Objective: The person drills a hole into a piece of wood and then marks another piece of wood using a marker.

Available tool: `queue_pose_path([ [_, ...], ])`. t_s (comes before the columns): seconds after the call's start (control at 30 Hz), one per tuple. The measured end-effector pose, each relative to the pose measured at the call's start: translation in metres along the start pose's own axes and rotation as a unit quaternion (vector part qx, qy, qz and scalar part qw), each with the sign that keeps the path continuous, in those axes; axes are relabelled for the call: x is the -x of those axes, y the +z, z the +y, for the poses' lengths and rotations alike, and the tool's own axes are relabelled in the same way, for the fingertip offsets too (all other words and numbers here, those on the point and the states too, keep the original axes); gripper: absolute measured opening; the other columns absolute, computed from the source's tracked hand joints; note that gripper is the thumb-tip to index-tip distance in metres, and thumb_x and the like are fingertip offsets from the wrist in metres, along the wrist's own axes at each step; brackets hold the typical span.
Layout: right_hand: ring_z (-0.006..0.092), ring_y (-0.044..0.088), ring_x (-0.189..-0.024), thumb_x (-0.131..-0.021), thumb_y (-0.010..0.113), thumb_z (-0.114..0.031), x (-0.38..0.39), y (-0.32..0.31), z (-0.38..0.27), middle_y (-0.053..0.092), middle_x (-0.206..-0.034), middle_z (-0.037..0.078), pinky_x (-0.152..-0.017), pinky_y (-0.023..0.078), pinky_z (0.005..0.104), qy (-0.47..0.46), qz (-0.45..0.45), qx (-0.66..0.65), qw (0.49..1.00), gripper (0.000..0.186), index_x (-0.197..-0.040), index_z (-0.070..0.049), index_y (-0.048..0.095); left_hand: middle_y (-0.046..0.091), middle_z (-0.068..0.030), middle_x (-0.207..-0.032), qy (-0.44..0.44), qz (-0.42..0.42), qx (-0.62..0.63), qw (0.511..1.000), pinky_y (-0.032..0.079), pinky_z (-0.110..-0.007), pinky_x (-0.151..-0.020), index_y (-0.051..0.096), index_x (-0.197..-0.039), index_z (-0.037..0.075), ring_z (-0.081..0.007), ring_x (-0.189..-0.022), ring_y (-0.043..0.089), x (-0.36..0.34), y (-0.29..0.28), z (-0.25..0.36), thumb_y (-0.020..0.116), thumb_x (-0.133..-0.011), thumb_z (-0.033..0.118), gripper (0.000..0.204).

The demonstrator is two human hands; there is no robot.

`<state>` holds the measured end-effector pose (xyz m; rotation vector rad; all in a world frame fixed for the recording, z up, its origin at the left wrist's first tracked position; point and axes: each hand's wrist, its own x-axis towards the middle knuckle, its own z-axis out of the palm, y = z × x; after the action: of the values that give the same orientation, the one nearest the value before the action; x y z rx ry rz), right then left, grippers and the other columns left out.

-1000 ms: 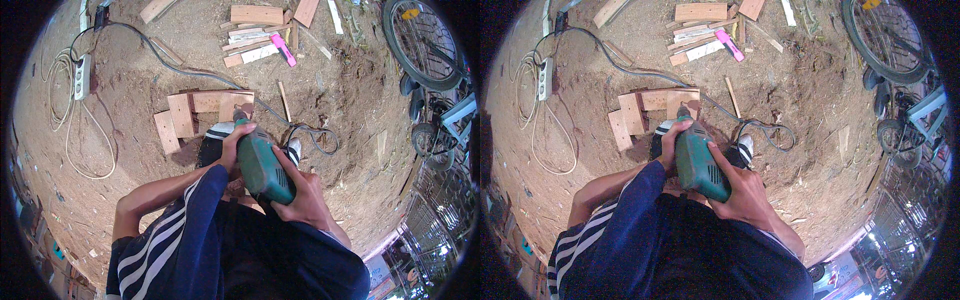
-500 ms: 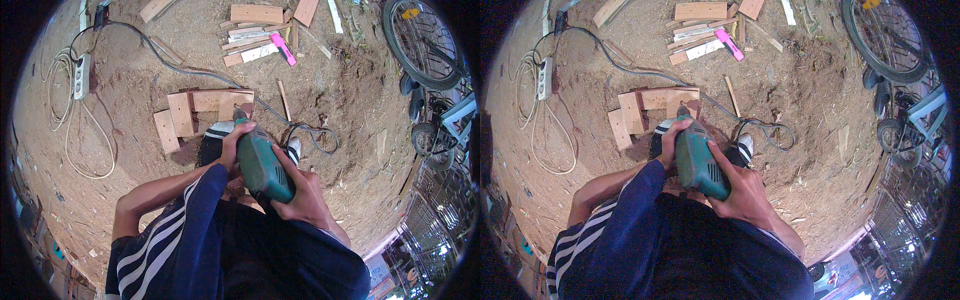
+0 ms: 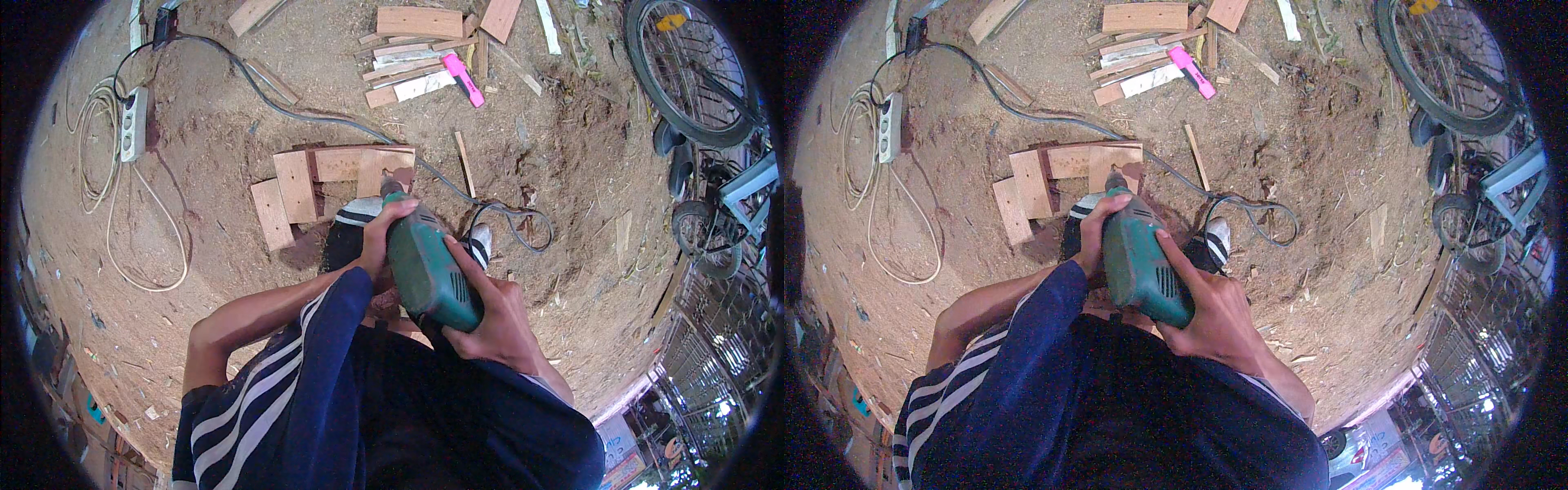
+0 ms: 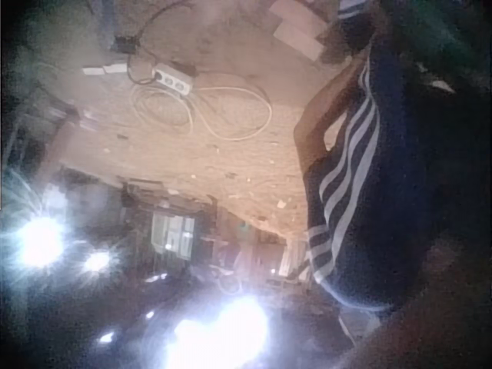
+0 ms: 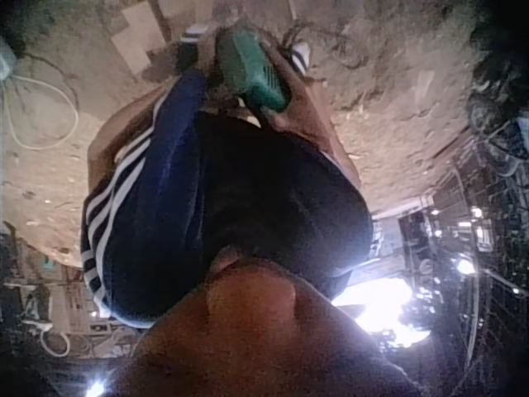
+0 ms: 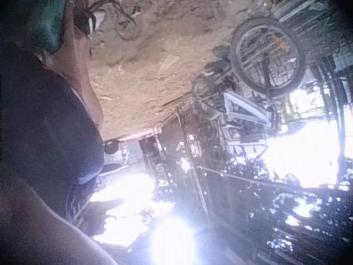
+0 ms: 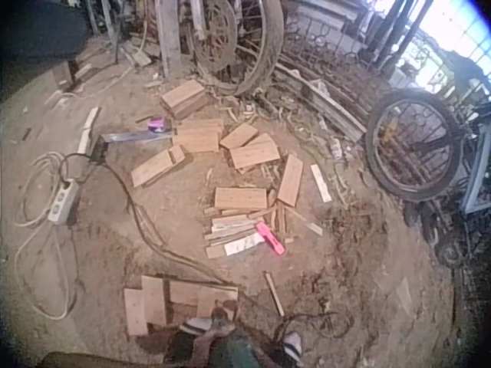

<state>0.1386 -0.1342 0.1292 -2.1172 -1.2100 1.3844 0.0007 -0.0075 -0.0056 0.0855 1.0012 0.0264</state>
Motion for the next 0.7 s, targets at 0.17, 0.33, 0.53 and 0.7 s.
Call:
queue_pose_path([
  [0.17,0.0445,0.071,-0.072,-0.068,0.077,-0.023,0.000,-0.001,0.000,0.071,-0.083,0.024,-0.067,0.057,0.0512,-0.008,0.007,-0.002,1.000,0.106,-0.163,-0.017,0.031,0.070,-0.0165,-0.108,0.016,0.036,-0.036,0.999,0.054,-0.041,-0.095,0.062,-0.120,0.005,-0.0286,-0.097,0.069,0.010,0.015,0.007,0.062,-0.090,0.045,0.051],
  [0.33,0.0448,0.071,-0.076,-0.060,0.076,-0.018,0.000,0.000,-0.004,0.070,-0.083,0.026,-0.073,0.057,0.0464,0.034,0.018,-0.018,0.999,0.105,-0.159,-0.019,0.040,0.069,-0.0131,-0.106,0.029,0.051,-0.044,0.997,0.053,-0.039,-0.095,0.063,-0.118,0.006,-0.0263,-0.097,0.068,0.017,0.024,0.011,0.062,-0.090,0.042,0.045],
  [0.53,0.0447,0.072,-0.077,-0.061,0.076,-0.018,0.000,0.000,-0.005,0.070,-0.083,0.026,-0.075,0.057,0.0461,0.040,0.013,-0.018,0.999,0.104,-0.159,-0.018,0.041,0.069,-0.0146,-0.105,0.023,0.031,-0.048,0.998,0.054,-0.042,-0.092,0.060,-0.120,0.005,-0.0276,-0.094,0.069,0.020,0.024,0.014,0.065,-0.091,0.043,0.048],
  [0.7,0.0444,0.070,-0.072,-0.066,0.077,-0.021,0.000,0.001,0.000,0.070,-0.080,0.024,-0.067,0.056,0.0507,-0.017,0.020,0.002,1.000,0.107,-0.163,-0.018,0.031,0.068,-0.0152,-0.104,0.011,0.019,-0.034,0.999,0.055,-0.043,-0.090,0.058,-0.122,0.006,-0.0284,-0.094,0.069,0.016,0.019,0.012,0.066,-0.090,0.044,0.051],
])
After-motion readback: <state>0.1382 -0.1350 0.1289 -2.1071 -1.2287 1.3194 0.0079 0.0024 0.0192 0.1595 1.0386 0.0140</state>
